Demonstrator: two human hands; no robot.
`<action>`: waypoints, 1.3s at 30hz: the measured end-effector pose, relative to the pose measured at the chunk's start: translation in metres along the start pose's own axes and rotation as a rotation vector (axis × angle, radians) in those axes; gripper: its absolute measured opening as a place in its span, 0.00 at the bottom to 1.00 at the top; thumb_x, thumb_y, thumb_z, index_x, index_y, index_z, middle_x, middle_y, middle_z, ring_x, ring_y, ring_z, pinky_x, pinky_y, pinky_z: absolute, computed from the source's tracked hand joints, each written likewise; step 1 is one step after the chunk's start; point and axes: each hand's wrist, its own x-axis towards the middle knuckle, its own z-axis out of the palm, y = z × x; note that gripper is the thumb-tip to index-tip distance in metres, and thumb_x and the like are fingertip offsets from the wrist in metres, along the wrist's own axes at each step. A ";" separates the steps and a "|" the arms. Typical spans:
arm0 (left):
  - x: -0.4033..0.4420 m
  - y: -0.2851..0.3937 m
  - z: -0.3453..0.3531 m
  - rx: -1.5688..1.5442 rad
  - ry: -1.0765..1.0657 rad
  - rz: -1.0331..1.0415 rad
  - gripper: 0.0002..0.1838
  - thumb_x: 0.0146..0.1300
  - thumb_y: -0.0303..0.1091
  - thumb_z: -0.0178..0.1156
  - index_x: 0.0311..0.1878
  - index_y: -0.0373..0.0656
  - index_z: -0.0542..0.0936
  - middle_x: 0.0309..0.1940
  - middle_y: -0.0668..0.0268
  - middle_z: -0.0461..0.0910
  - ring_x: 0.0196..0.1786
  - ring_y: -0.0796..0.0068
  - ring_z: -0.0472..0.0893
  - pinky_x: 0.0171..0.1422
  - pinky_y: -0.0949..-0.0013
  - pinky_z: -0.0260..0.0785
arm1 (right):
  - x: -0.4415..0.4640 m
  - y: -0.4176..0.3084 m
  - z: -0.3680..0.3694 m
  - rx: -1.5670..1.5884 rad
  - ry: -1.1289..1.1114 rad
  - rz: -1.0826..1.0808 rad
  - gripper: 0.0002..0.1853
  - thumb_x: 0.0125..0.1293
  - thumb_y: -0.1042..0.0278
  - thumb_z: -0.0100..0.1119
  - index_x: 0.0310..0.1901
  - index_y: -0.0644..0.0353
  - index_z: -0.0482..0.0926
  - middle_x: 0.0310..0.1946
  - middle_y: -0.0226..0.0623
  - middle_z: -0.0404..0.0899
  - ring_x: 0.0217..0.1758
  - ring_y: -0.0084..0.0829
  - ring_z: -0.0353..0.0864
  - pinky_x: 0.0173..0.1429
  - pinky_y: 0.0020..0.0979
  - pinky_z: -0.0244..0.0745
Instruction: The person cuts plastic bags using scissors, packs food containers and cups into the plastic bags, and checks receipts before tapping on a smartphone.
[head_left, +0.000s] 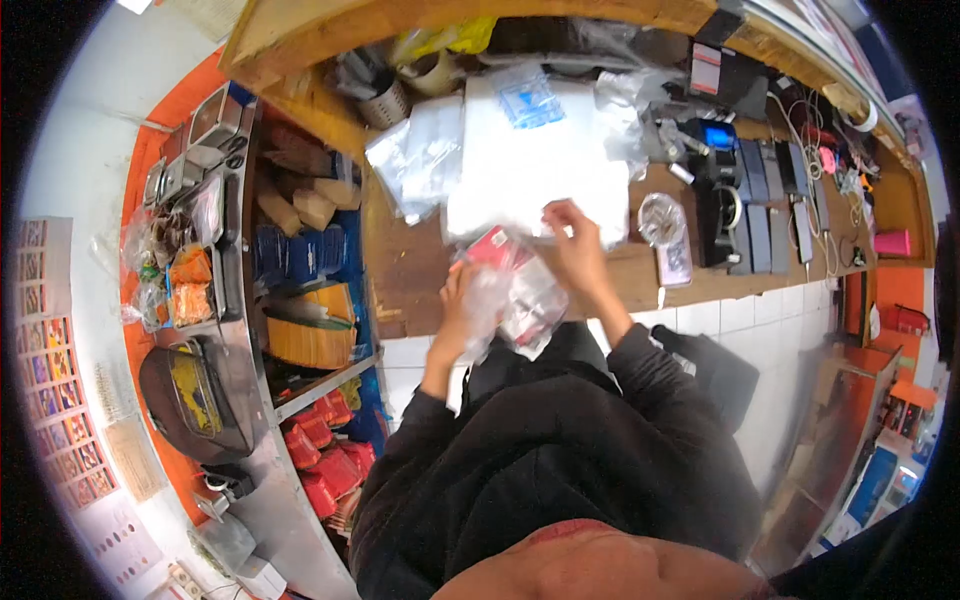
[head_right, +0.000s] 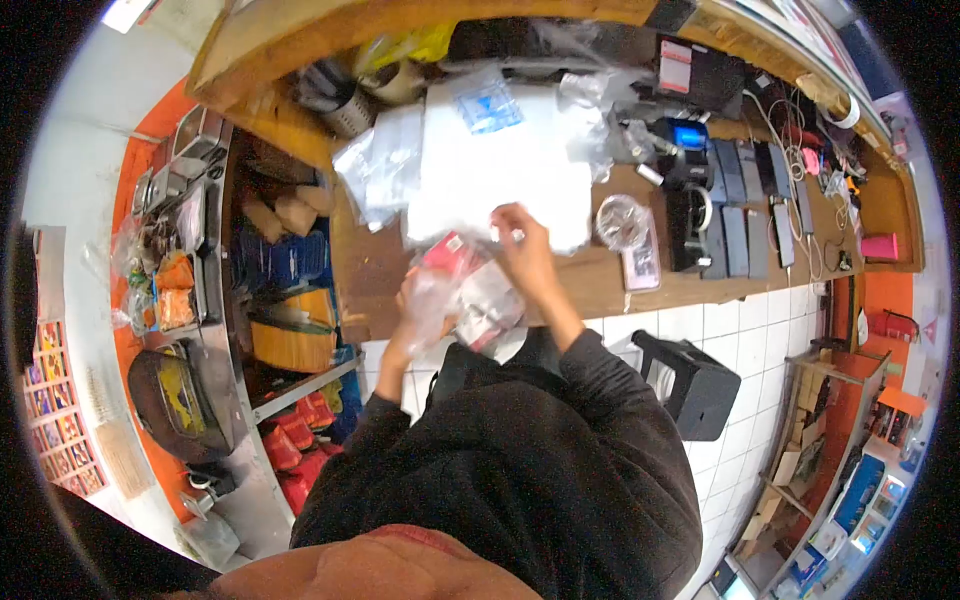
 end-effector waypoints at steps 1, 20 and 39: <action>-0.003 -0.022 0.003 -0.162 -0.038 -0.009 0.25 0.48 0.36 0.63 0.53 0.47 0.75 0.59 0.61 0.67 0.66 0.53 0.60 0.67 0.51 0.53 | 0.023 -0.025 -0.032 -0.057 0.079 -0.008 0.06 0.68 0.71 0.52 0.39 0.66 0.75 0.31 0.34 0.79 0.38 0.22 0.77 0.46 0.26 0.71; 0.205 -0.094 -0.008 0.593 0.315 -0.798 0.35 0.49 0.56 0.65 0.56 0.43 0.73 0.49 0.57 0.74 0.58 0.54 0.69 0.62 0.49 0.57 | 0.281 0.195 -0.293 -1.015 0.350 -0.281 0.12 0.56 0.75 0.51 0.43 0.62 0.74 0.37 0.51 0.77 0.43 0.57 0.75 0.47 0.51 0.68; 0.170 -0.121 -0.034 -0.337 0.805 -0.230 0.18 0.58 0.26 0.64 0.48 0.39 0.66 0.33 0.57 0.73 0.37 0.67 0.74 0.46 0.66 0.67 | 0.267 0.100 -0.209 -0.753 0.282 -0.415 0.11 0.57 0.75 0.56 0.43 0.61 0.79 0.44 0.47 0.79 0.48 0.50 0.78 0.52 0.43 0.72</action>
